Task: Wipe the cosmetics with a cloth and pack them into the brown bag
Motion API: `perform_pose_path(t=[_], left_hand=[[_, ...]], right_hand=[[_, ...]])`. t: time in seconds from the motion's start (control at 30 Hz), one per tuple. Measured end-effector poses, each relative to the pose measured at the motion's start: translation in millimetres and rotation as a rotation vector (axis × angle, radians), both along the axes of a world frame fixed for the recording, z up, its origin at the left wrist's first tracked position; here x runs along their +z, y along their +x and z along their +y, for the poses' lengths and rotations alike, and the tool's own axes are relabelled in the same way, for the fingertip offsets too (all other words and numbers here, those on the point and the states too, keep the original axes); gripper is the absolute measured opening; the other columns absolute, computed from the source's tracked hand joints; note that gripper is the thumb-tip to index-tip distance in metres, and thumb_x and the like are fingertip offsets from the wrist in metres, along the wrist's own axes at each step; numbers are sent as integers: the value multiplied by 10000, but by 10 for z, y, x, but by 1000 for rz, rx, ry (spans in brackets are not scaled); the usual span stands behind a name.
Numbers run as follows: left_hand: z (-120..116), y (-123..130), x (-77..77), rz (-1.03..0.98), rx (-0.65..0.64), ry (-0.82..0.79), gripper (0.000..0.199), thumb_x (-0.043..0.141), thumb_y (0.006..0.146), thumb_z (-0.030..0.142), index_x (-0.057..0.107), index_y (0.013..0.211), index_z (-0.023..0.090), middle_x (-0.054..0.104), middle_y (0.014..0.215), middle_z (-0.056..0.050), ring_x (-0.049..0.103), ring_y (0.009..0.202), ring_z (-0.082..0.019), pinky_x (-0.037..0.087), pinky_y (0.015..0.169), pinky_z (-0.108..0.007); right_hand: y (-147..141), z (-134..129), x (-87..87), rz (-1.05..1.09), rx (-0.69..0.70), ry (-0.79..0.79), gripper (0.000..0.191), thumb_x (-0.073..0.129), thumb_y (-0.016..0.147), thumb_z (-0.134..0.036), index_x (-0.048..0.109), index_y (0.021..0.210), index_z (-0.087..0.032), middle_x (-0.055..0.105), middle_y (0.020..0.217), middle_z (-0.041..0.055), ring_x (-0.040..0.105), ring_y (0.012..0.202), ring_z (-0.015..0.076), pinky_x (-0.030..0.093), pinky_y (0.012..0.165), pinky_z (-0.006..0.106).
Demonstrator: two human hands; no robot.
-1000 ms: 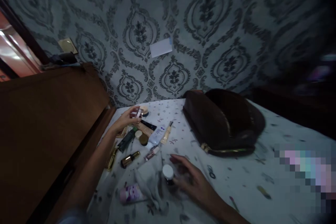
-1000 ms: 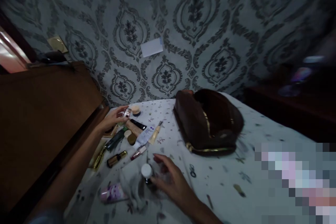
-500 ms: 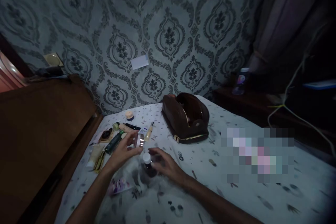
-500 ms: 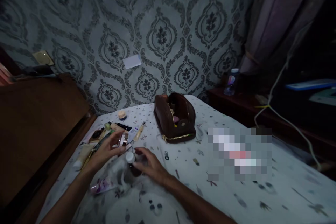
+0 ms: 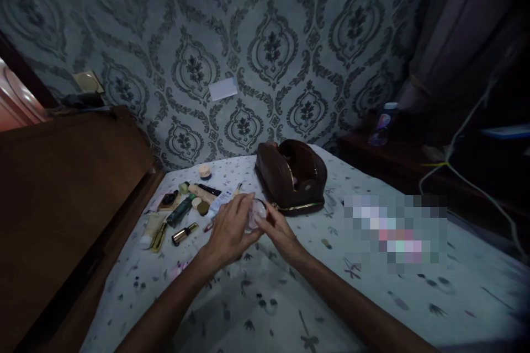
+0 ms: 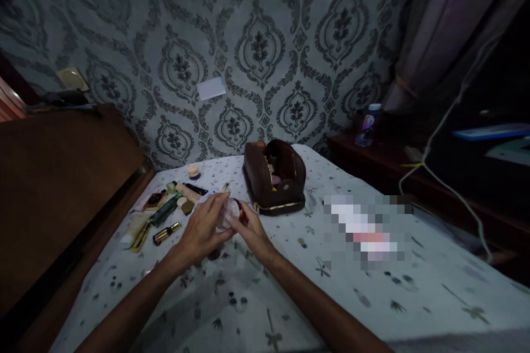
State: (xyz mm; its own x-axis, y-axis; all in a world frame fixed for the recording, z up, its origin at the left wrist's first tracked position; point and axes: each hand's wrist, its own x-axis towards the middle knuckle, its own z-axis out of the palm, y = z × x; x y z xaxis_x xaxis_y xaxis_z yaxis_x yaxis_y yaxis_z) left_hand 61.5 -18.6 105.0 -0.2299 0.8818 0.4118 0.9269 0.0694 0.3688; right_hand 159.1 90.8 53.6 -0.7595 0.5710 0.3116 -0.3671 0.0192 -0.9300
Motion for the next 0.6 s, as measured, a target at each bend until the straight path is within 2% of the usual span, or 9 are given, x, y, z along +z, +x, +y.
perform_pose_path(t=[0.1,0.17,0.23,0.3,0.37,0.47,0.6], left_hand=[[-19,-9,-5,-19,-33,-59,737,656,832,411,304,1457,242,444,1444,-149,415,1340,-338,362,1063,-535],[-106,-94,31,-72,-59,-43,739,627,853,456,281,1469,237,419,1472,-141,384,1372,-316,347,1095,-495],[-246,-221,61,-135,-29,7,660,567,898,456,299,1461,239,430,1469,-123,410,1357,-286,353,1101,-437],[-414,-352,59,-184,45,32,523,494,943,438,387,1412,234,499,1408,-110,471,1300,-267,378,1080,-408],[-576,-447,18,-223,109,-10,441,442,962,449,477,1340,227,560,1332,-105,519,1241,-263,419,1036,-399],[-738,-488,-85,-271,100,-118,505,476,935,503,469,1357,227,535,1368,-111,506,1260,-270,423,1039,-402],[-772,-405,-248,-297,18,-176,747,621,842,532,324,1470,258,413,1502,-112,388,1377,-305,335,1129,-444]], right_hand=[[12,38,-46,-54,-19,-38,441,703,736,-499,625,1046,-195,649,926,29,605,901,203,527,842,346],[-1,71,-118,-105,-6,-115,446,719,701,-502,627,996,-181,640,861,24,604,804,189,550,720,326],[-20,102,-223,-169,-2,-183,476,737,665,-509,622,980,-172,641,846,30,605,755,186,550,620,307],[-31,124,-341,-231,-5,-187,492,732,664,-514,620,991,-163,653,858,40,615,736,187,548,588,304],[-30,139,-452,-301,-21,-124,527,701,693,-523,612,1055,-152,656,827,34,614,650,171,535,565,304],[-13,160,-561,-411,-27,70,575,613,777,-534,580,1187,-133,660,782,22,596,543,147,510,568,305],[6,197,-596,-427,-128,419,475,550,835,-476,630,1148,-128,707,955,83,648,806,208,518,765,353]])
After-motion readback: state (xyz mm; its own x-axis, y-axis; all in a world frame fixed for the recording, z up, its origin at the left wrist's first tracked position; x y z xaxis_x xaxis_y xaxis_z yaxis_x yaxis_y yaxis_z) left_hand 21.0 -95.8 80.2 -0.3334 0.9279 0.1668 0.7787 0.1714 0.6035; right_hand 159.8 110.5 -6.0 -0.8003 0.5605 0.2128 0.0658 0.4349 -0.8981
